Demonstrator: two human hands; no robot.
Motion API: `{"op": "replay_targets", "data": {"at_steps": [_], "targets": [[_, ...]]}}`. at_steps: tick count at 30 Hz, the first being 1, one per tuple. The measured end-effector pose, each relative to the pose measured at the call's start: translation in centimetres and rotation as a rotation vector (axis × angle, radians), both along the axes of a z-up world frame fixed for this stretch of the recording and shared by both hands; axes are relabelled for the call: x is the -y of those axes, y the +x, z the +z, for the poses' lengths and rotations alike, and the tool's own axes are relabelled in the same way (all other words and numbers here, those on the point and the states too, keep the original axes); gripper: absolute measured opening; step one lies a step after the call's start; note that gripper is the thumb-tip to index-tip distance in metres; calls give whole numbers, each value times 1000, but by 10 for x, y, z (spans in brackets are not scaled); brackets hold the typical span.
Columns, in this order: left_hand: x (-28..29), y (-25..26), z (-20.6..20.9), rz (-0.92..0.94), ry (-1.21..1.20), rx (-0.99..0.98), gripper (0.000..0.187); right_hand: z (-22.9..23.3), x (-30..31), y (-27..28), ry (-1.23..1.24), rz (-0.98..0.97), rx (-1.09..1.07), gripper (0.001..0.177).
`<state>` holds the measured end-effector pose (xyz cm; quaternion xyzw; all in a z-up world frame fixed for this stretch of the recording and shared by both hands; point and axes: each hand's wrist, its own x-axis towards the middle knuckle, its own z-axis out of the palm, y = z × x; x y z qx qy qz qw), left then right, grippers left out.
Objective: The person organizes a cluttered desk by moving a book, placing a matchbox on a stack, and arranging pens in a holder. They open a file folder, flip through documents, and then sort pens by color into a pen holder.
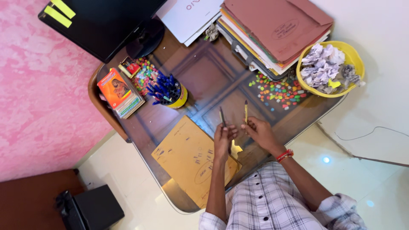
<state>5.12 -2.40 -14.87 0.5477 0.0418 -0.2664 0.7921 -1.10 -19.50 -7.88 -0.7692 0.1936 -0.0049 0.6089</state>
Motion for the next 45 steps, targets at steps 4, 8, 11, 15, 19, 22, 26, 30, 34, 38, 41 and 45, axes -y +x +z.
{"op": "replay_targets", "data": {"at_steps": [4,8,11,15,19,22,26,30,34,38,41,45], "targets": [[30,-23,15,-196,182,215,43,-21,-1,-2,352,-48,-19,30],[43,-39,38,-201,140,233,64,-38,5,-1,452,-80,-96,29],[43,-38,42,-204,118,215,68,-56,23,2,483,26,-123,27],[42,-34,43,-207,522,248,58,-70,41,16,300,273,-148,31],[47,-40,43,-89,616,206,52,-57,44,31,-206,320,-224,38],[38,-38,48,-4,739,182,49,-42,53,39,-454,299,-116,43],[-10,-22,35,182,685,-43,44,-31,52,68,-519,327,150,49],[-90,33,7,378,508,170,58,-12,30,136,-103,365,-26,59],[-136,121,7,446,558,231,78,6,-13,216,-29,465,193,76],[-131,181,38,489,408,219,80,12,-63,271,146,513,321,83],[-111,192,76,482,789,414,53,10,-82,279,146,517,350,68],[-76,153,116,496,950,410,29,23,-74,241,-178,361,304,40]]}}
